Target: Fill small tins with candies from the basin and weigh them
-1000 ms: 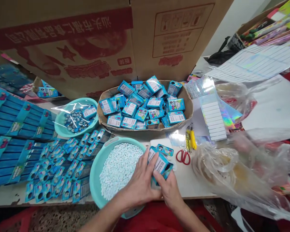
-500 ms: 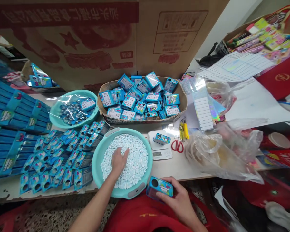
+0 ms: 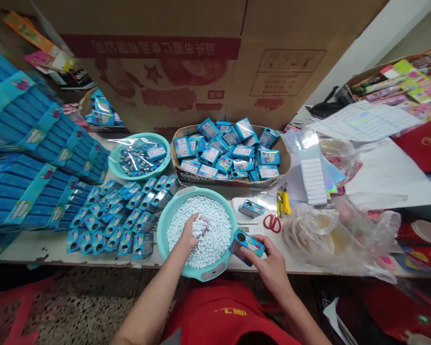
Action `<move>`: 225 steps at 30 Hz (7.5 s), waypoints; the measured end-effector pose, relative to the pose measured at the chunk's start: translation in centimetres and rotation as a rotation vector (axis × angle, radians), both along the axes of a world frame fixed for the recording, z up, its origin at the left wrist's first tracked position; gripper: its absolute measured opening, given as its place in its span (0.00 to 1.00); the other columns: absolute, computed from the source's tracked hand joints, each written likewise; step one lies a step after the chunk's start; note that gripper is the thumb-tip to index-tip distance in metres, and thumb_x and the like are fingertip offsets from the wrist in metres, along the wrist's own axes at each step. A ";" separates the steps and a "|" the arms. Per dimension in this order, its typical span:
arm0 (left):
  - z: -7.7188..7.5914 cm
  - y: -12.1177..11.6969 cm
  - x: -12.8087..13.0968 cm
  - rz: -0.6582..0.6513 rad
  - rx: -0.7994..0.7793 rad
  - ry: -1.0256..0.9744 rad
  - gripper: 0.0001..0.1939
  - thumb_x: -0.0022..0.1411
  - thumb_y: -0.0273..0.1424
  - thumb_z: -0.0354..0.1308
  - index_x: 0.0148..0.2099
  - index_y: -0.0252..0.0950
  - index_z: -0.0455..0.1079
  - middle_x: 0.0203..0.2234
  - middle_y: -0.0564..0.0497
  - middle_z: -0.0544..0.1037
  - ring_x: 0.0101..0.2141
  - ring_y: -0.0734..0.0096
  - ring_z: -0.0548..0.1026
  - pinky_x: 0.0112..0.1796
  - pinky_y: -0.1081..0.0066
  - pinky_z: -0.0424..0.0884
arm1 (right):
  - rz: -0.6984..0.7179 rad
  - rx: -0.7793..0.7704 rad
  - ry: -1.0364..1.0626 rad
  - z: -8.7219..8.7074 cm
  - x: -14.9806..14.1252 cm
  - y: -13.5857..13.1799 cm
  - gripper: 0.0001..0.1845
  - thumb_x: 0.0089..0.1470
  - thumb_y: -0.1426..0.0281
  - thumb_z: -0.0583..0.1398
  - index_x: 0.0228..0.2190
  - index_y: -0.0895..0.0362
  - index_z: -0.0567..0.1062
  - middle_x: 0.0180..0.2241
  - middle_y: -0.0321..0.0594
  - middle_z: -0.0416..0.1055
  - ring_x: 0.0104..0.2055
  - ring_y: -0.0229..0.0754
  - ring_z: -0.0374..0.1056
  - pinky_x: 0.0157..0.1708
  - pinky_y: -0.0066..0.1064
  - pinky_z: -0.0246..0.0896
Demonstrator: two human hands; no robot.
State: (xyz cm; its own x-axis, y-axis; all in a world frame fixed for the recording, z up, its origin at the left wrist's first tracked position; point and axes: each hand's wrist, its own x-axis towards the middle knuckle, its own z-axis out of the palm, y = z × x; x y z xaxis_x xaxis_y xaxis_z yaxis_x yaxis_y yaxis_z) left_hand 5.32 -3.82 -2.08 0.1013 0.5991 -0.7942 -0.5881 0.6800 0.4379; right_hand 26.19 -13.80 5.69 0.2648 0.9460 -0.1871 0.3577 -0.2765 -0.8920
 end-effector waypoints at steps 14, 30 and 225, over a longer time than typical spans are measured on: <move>7.7 0.0 3.2 0.472 0.478 0.240 0.13 0.46 0.37 0.61 0.26 0.35 0.61 0.19 0.58 0.68 0.19 0.75 0.70 0.24 0.73 0.67 | 0.640 0.222 -0.451 -0.4 -5.1 7.7 0.12 0.45 0.68 0.61 0.36 0.54 0.72 0.35 0.41 0.73 0.40 0.49 0.67 0.38 0.36 0.58; 7.7 0.0 4.4 0.589 0.442 0.478 0.14 0.47 0.38 0.61 0.33 0.38 0.62 0.20 0.56 0.70 0.21 0.72 0.71 0.24 0.73 0.66 | 0.815 0.276 -0.378 -0.2 -4.2 10.4 0.12 0.45 0.69 0.63 0.36 0.55 0.72 0.36 0.41 0.73 0.42 0.51 0.67 0.39 0.37 0.56; 2.6 -0.2 3.7 0.005 0.376 0.580 0.13 0.51 0.42 0.57 0.30 0.36 0.71 0.32 0.47 0.75 0.39 0.62 0.72 0.43 0.62 0.66 | 0.336 0.084 0.219 -3.4 5.1 8.3 0.23 0.41 0.57 0.67 0.38 0.54 0.71 0.35 0.40 0.73 0.37 0.46 0.70 0.39 0.37 0.66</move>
